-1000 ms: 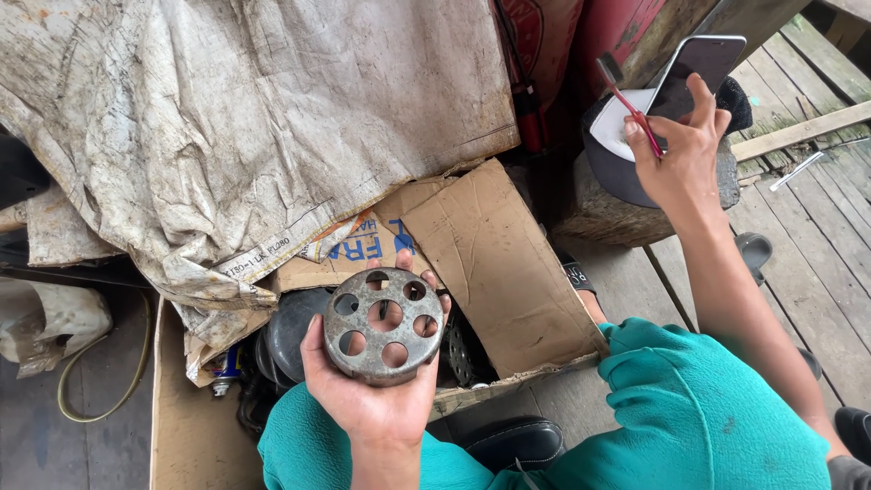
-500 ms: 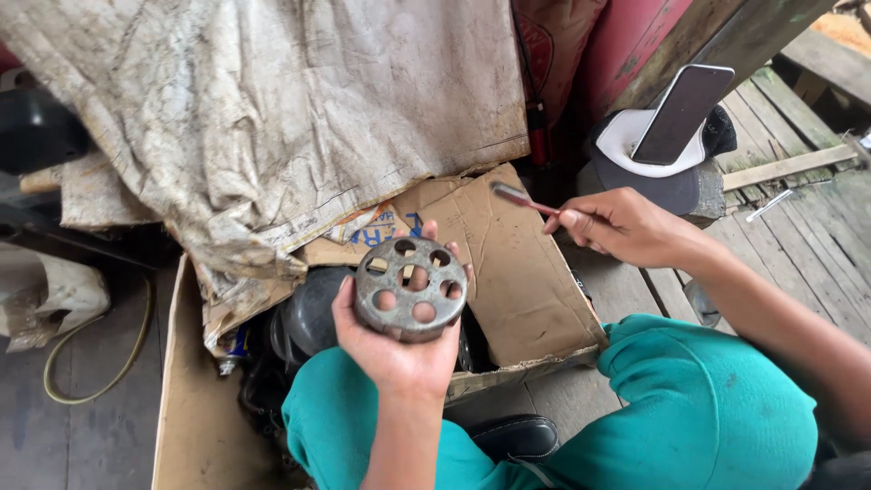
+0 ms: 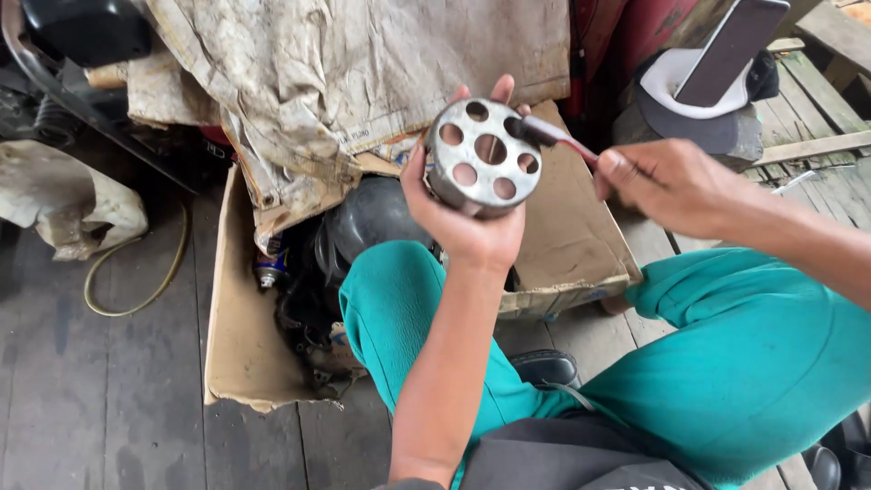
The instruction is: Cleaning a circular metal component with holes using a toothbrush in a workshop environment.
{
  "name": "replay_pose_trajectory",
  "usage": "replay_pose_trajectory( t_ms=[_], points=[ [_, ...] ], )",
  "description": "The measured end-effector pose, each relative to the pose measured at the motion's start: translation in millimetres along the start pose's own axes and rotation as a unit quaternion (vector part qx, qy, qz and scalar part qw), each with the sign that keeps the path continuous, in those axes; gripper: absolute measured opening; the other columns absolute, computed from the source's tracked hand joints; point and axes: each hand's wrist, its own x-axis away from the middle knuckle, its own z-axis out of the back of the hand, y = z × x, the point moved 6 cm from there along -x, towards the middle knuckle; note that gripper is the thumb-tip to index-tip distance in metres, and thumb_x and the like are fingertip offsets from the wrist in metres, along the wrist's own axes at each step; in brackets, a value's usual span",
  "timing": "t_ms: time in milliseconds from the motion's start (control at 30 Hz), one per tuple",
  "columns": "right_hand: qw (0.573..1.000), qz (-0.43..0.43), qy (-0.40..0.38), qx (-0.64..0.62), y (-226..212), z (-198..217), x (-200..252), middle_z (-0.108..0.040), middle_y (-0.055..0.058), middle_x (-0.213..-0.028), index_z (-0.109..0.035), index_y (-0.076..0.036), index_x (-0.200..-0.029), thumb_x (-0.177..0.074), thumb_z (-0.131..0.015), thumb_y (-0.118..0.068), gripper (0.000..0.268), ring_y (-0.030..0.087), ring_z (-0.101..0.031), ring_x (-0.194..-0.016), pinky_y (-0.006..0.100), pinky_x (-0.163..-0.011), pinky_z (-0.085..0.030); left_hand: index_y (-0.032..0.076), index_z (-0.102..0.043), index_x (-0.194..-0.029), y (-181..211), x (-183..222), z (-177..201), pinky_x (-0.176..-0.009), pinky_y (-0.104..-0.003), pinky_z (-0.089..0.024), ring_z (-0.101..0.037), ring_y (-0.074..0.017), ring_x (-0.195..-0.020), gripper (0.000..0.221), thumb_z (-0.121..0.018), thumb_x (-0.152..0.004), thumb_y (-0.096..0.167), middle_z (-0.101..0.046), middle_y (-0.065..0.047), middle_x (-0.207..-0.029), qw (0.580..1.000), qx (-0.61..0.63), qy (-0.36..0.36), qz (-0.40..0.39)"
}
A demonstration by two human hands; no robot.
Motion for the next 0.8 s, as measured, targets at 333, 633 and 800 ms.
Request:
replay_pose_trajectory(
  t_ms=[333,633,800],
  points=[
    [0.981,0.185,0.055,0.025,-27,-4,-12,-0.055,0.006,-0.06,-0.071,-0.015,-0.088,-0.111,-0.042,-0.035,0.042,0.023,-0.048,-0.055,0.039,-0.062,-0.039,0.004,-0.063,-0.134,10,-3,6,-0.11,-0.05,-0.043,-0.058,-0.0436,-0.126,0.06,-0.05,-0.099,0.051,-0.059,-0.029,-0.14,1.0,0.013,-0.007,-0.008],
    [0.968,0.249,0.029,0.027,-24,2,-23,-0.051,0.012,-0.054,-0.059,-0.012,-0.082,-0.11,-0.041,-0.037,0.042,0.03,-0.043,-0.051,0.047,-0.058,-0.035,0.001,-0.061,-0.13,2,6,-2,-0.109,-0.053,-0.045,-0.057,-0.0454,-0.127,0.065,-0.056,-0.087,0.05,-0.057,-0.033,-0.141,0.99,0.016,0.141,0.003],
    [0.954,0.298,-0.034,-0.02,-25,-13,-28,-0.048,0.007,-0.057,-0.055,-0.009,-0.076,-0.11,-0.042,-0.037,0.047,0.022,-0.037,-0.056,0.046,-0.058,-0.034,0.005,-0.063,-0.13,2,7,-3,-0.106,-0.054,-0.044,-0.057,-0.0458,-0.124,0.063,-0.052,-0.088,0.051,-0.059,-0.029,-0.141,0.989,-0.025,0.144,0.009]
  ],
)
